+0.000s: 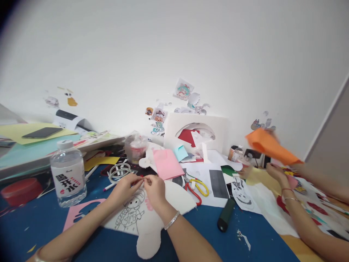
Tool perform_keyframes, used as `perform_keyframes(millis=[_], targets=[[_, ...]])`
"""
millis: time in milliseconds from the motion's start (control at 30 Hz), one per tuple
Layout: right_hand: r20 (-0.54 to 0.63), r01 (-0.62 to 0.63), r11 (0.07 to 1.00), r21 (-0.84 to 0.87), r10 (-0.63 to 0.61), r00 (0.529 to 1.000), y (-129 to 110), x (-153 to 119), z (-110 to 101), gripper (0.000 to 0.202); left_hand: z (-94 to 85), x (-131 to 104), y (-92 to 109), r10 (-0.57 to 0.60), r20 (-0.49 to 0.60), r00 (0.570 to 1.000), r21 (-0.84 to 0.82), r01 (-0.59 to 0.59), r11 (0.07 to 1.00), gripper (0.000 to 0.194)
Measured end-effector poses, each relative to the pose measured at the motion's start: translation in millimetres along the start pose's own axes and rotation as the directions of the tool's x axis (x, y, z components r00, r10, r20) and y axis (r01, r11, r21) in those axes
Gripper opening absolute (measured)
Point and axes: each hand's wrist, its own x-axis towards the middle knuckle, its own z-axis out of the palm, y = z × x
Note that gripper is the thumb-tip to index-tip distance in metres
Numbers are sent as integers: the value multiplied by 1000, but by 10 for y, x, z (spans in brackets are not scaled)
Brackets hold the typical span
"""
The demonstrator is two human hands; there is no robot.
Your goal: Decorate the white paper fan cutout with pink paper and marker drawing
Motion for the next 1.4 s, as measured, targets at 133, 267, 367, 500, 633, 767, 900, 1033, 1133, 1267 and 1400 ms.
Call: perform_keyframes(millis=[133,267,367,500,633,767,900,1033,1133,1267,1400], targets=[[17,73,987,-143,-72,997,12,-17,11,21,20,11,-7,-62,11,998,-67,63,996,29],[54,188,949,-253,-181,982,16,-15,6,21,49,36,-20,-109,34,993,-99,112,989,30],[42,125,969,-213,-119,992,12,2,-11,19,49,43,-33,-118,31,993,-69,120,990,29],[4,-36,999,-5,36,999,37,39,-26,17,-20,34,-99,-159,-45,986,33,160,987,22],[48,-170,952,254,164,985,64,76,-19,15,-110,30,-218,-221,-191,957,145,250,957,22],[103,-215,922,321,192,976,51,86,1,17,-82,63,-297,-140,-230,963,154,178,972,22],[142,-226,911,345,187,972,40,76,13,17,16,77,-241,8,-115,993,112,5,994,26],[156,-234,907,350,189,969,48,73,12,18,35,60,-154,36,-61,997,130,-28,991,24],[154,-240,902,358,197,968,63,75,15,19,-14,58,-181,-70,-120,990,203,94,975,29],[152,-242,900,363,199,968,98,82,30,18,-108,68,-326,-206,-192,959,260,252,932,14],[153,-238,902,360,195,969,127,91,44,17,-174,69,-451,-261,-201,944,280,311,908,20]])
